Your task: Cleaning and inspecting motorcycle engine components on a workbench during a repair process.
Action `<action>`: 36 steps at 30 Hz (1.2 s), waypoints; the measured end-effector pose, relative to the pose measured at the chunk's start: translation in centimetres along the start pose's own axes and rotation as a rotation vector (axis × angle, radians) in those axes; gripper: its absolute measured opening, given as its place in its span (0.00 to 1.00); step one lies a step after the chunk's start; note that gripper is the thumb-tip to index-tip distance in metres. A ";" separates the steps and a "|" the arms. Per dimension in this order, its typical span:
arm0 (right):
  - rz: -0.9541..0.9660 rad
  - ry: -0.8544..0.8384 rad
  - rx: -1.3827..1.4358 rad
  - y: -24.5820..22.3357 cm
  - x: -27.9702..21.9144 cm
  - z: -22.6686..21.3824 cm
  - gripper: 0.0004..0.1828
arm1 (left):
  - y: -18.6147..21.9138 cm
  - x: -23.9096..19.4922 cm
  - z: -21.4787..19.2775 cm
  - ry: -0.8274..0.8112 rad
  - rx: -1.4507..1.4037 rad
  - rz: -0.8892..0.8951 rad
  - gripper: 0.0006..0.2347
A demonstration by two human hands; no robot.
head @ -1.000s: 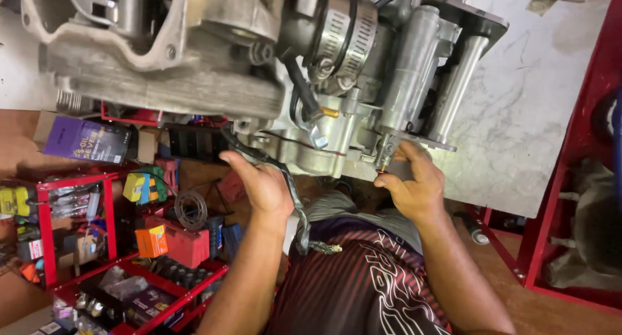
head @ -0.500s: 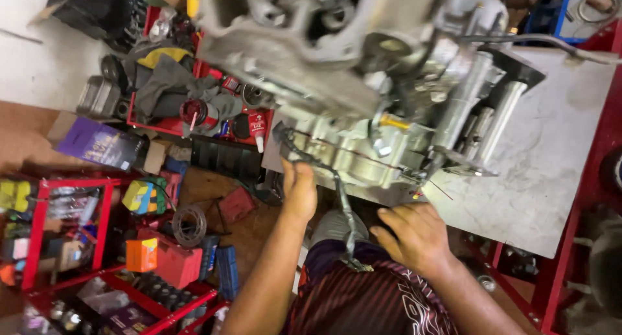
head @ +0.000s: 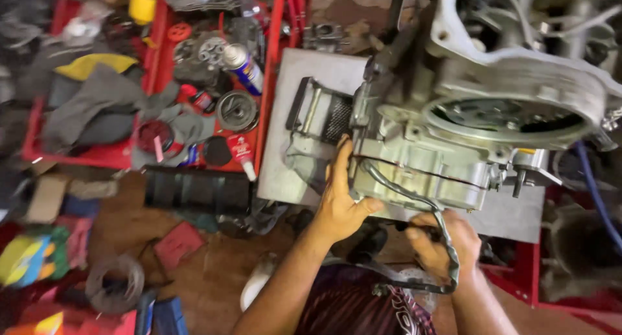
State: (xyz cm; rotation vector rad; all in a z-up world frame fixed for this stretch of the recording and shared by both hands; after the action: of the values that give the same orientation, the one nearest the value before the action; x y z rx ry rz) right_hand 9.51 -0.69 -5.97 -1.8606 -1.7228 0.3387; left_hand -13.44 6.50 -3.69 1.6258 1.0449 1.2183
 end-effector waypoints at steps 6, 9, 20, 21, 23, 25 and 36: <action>0.434 0.412 0.056 -1.7 -2.2 0.8 0.32 | -2.5 3.1 -3.3 -0.230 -0.061 0.135 0.53; 0.516 0.420 0.123 -1.8 -1.8 1.7 0.36 | -3.2 4.5 -3.9 -0.222 -0.109 0.229 0.51; 0.649 0.541 0.088 0.0 -3.2 2.9 0.24 | -5.5 6.5 -5.2 -0.243 -0.357 0.266 0.42; 0.668 0.545 0.068 -0.2 -3.2 2.8 0.24 | -6.0 6.3 -5.3 -0.300 -0.351 0.246 0.43; 0.688 0.527 0.038 -0.3 -2.7 3.0 0.24 | -7.5 5.8 -5.4 -0.349 -0.354 0.215 0.44; 0.707 0.498 0.021 -0.2 -2.3 3.9 0.24 | -9.9 4.9 -5.7 -0.330 -0.304 0.148 0.48; 0.767 0.356 -0.005 0.4 -0.7 6.9 0.26 | -9.0 6.8 -5.2 -0.306 -0.205 0.315 0.45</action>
State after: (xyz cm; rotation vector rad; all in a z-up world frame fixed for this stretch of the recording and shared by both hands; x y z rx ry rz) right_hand 5.98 0.24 -11.84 -2.3541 -0.7335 0.2643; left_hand -18.49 16.39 -9.23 1.7867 0.4702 1.1831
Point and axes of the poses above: each hand's wrist, its own x-axis towards the middle knuckle, its own z-axis out of the palm, y = z × x, the point moved 4 cm from there along x, towards the middle knuckle, and after that the axes turned 8 degrees about z, right-handed, at the moved point
